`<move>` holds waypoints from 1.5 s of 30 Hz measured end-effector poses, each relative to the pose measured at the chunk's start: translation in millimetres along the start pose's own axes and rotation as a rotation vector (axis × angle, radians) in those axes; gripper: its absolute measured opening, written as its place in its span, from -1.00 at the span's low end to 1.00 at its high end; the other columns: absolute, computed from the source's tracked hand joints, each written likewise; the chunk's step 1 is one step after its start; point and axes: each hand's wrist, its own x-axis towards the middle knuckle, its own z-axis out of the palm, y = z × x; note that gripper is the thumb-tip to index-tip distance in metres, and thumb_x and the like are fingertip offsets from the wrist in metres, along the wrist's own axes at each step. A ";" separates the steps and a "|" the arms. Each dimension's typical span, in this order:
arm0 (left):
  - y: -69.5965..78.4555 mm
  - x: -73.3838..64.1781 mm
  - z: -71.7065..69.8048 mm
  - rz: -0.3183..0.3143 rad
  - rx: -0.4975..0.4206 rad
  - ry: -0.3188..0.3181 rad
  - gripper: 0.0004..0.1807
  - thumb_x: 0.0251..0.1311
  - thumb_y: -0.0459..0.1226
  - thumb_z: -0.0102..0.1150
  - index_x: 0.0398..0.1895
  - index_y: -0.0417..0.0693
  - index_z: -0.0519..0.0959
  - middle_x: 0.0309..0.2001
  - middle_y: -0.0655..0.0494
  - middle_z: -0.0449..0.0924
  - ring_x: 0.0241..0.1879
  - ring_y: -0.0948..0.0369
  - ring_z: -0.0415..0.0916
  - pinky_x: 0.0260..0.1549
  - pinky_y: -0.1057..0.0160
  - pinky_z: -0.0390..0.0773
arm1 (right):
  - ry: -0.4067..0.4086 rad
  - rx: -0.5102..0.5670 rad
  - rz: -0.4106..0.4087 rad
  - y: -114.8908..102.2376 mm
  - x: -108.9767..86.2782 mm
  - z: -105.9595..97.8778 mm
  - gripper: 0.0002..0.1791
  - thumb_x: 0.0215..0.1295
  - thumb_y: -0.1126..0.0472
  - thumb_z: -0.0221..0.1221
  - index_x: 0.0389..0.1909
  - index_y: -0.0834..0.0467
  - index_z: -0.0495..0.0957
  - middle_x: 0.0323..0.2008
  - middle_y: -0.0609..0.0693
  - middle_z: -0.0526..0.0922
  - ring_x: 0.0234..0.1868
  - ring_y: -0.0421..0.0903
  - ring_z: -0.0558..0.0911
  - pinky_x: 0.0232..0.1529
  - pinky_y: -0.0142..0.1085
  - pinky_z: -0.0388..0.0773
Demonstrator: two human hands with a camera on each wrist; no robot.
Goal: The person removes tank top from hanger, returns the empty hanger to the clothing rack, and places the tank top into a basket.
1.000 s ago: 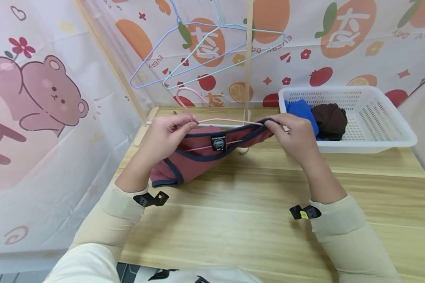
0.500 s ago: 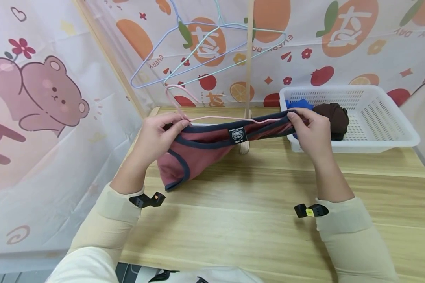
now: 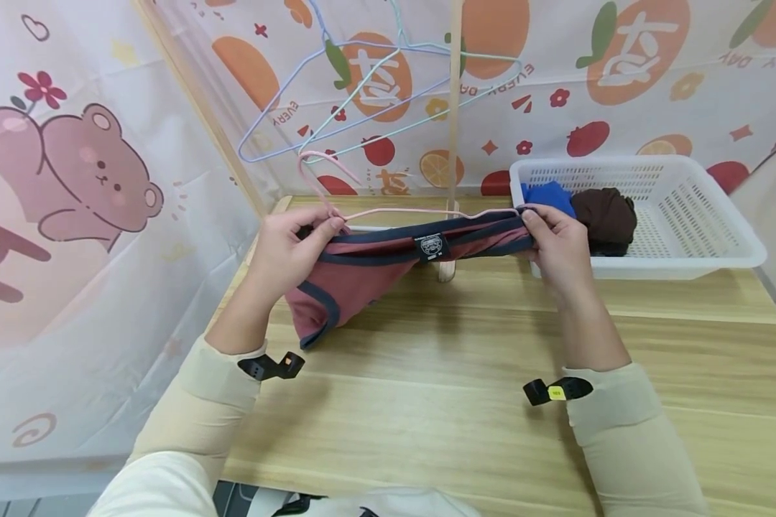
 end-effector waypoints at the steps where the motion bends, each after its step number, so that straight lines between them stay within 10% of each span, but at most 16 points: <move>1: -0.3 0.0 -0.2 -0.009 -0.002 0.004 -0.84 0.32 -0.27 0.21 -0.30 -0.15 0.73 -0.30 0.05 0.72 -0.36 0.29 0.55 -0.37 0.42 0.45 | -0.013 0.029 0.003 0.0 -0.3 0.0 -0.75 0.34 0.24 0.21 -0.04 0.28 0.63 -0.23 0.05 0.76 -0.30 -0.13 0.77 -0.35 -0.29 0.68; 7: 1.7 2.0 -0.9 -0.029 -0.038 0.041 -0.83 0.33 -0.25 0.20 -0.25 -0.16 0.72 -0.43 0.05 0.65 -0.55 0.28 0.36 -0.54 0.41 0.32 | -0.015 0.040 0.053 3.6 -1.4 2.5 -0.77 0.34 0.24 0.21 -0.05 0.23 0.64 -0.25 0.03 0.75 -0.32 -0.16 0.74 -0.38 -0.35 0.67; 16: 12.2 13.7 8.8 -0.070 -0.038 0.007 -0.79 0.34 -0.21 0.20 -0.19 -0.16 0.73 -0.36 0.04 0.68 -0.51 0.26 0.36 -0.54 0.38 0.30 | -0.049 -0.525 0.048 27.4 -8.7 15.2 -0.60 0.37 0.08 0.21 0.12 0.19 0.58 -0.19 -0.09 0.64 -0.24 -0.27 0.61 -0.24 -0.50 0.60; 21: 15.0 21.7 16.1 -0.067 -0.017 -0.012 -0.78 0.33 -0.20 0.21 -0.18 -0.15 0.73 -0.33 0.06 0.72 -0.52 0.28 0.38 -0.53 0.38 0.31 | -0.024 -0.773 -0.124 37.3 -15.5 29.2 -0.61 0.39 0.07 0.19 0.14 0.17 0.59 0.00 0.05 0.64 -0.10 -0.35 0.58 -0.11 -0.57 0.50; 27: 16.5 26.2 20.3 -0.085 -0.021 -0.015 -0.79 0.35 -0.20 0.18 -0.21 -0.11 0.73 -0.46 0.10 0.64 -0.62 0.23 0.26 -0.61 0.34 0.19 | 0.088 -0.746 -0.450 40.7 -29.0 58.5 -0.80 0.34 0.22 0.24 -0.14 0.26 0.68 -0.22 0.10 0.67 -0.27 -0.33 0.58 -0.23 -0.56 0.53; 32: 20.5 30.6 26.2 -0.132 -0.018 -0.012 -0.78 0.36 -0.18 0.17 -0.18 -0.11 0.72 -0.47 0.08 0.58 -0.56 0.23 0.30 -0.57 0.33 0.22 | -0.109 -0.722 -0.597 45.6 -40.6 94.4 -0.84 0.27 0.35 0.27 -0.16 0.31 0.67 -0.28 0.10 0.70 -0.29 -0.26 0.61 -0.30 -0.52 0.57; 38: 26.4 35.4 39.2 -0.144 -0.076 0.001 -0.78 0.37 -0.21 0.15 -0.20 -0.20 0.67 -0.41 0.04 0.60 -0.45 0.24 0.39 -0.48 0.34 0.33 | -0.308 -0.710 -0.590 58.0 -50.9 134.3 -0.64 0.22 0.27 0.35 0.04 0.24 0.60 -0.15 0.06 0.66 -0.18 -0.11 0.63 -0.23 -0.27 0.63; 45: 28.5 36.5 49.3 -0.149 -0.134 0.049 -0.82 0.38 -0.25 0.13 -0.27 -0.20 0.63 -0.42 0.05 0.57 -0.45 0.26 0.37 -0.44 0.34 0.33 | -0.303 -0.620 -0.454 73.8 -55.5 155.8 -0.42 0.14 0.18 0.42 0.14 0.19 0.41 -0.10 0.05 0.56 -0.15 -0.05 0.60 -0.20 -0.09 0.63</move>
